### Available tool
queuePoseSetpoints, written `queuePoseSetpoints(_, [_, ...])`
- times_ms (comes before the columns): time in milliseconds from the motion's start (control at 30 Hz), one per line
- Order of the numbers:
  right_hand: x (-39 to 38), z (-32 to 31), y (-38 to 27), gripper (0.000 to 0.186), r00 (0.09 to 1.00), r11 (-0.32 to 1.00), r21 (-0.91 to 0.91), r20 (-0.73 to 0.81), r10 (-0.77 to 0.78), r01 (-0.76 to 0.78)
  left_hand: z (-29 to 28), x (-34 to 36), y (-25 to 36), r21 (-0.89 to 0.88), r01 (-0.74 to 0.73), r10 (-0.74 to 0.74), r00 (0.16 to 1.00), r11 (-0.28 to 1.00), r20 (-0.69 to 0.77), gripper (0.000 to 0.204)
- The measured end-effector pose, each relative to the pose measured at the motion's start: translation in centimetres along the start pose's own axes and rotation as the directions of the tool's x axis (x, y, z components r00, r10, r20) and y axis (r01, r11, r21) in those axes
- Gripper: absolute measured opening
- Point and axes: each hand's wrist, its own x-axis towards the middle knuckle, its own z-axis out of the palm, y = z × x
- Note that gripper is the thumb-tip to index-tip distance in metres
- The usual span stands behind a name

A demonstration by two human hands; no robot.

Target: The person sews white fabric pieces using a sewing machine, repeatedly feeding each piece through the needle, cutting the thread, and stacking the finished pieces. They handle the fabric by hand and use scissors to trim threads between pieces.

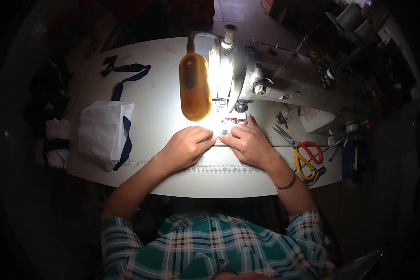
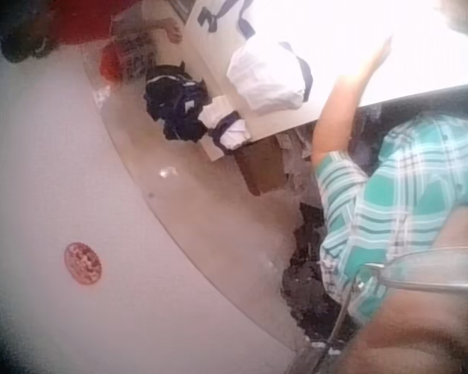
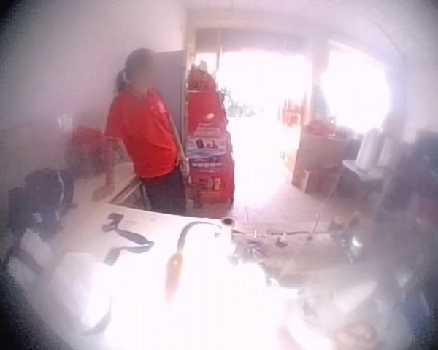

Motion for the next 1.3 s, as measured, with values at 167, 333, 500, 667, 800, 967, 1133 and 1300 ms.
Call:
queuePoseSetpoints(167, [0.0,0.3,0.2,0.025,1.0,1.0,-0.008,-0.011,-0.002,0.002,0.1,0.2,-0.5,0.02,0.003,-0.003,1.0,1.0,-0.005,0.026])
queuePoseSetpoints(333, [-0.3,0.7,0.3,0.029,0.999,0.998,-0.053,0.014,0.029,-0.028,0.2,0.3,-1.0,0.052,-0.001,0.001,1.0,0.999,-0.004,0.027])
queuePoseSetpoints(500, [-0.2,1.3,0.5,0.028,0.999,0.993,-0.115,-0.023,0.028,-0.03,0.6,0.4,-1.5,0.056,0.023,-0.022,1.0,0.998,-0.013,0.027])
queuePoseSetpoints(667, [0.0,1.6,0.8,0.027,0.999,0.985,-0.169,-0.032,0.034,-0.039,1.0,0.5,-2.1,0.074,0.029,-0.027,0.999,0.997,-0.034,0.03])
queuePoseSetpoints(800, [0.1,1.8,0.9,0.03,0.998,0.976,-0.21,-0.029,0.049,-0.054,1.1,0.6,-2.3,0.072,0.083,-0.083,0.996,0.994,0.008,0.032])
queuePoseSetpoints(967, [0.2,1.7,0.6,0.032,0.996,0.972,-0.218,-0.033,0.08,-0.085,1.0,1.0,-2.3,0.078,0.135,-0.138,0.99,0.988,0.028,0.031])
queuePoseSetpoints(1133, [0.4,1.6,0.5,0.031,0.996,0.98,-0.18,-0.043,0.079,-0.086,1.6,0.9,-3.1,0.115,0.19,-0.203,0.974,0.975,0.105,0.033])
queuePoseSetpoints(1300, [0.3,1.5,0.5,0.03,0.996,0.981,-0.172,-0.034,0.086,-0.091,1.7,1.6,-3.4,0.114,0.219,-0.231,0.966,0.969,0.112,0.035])
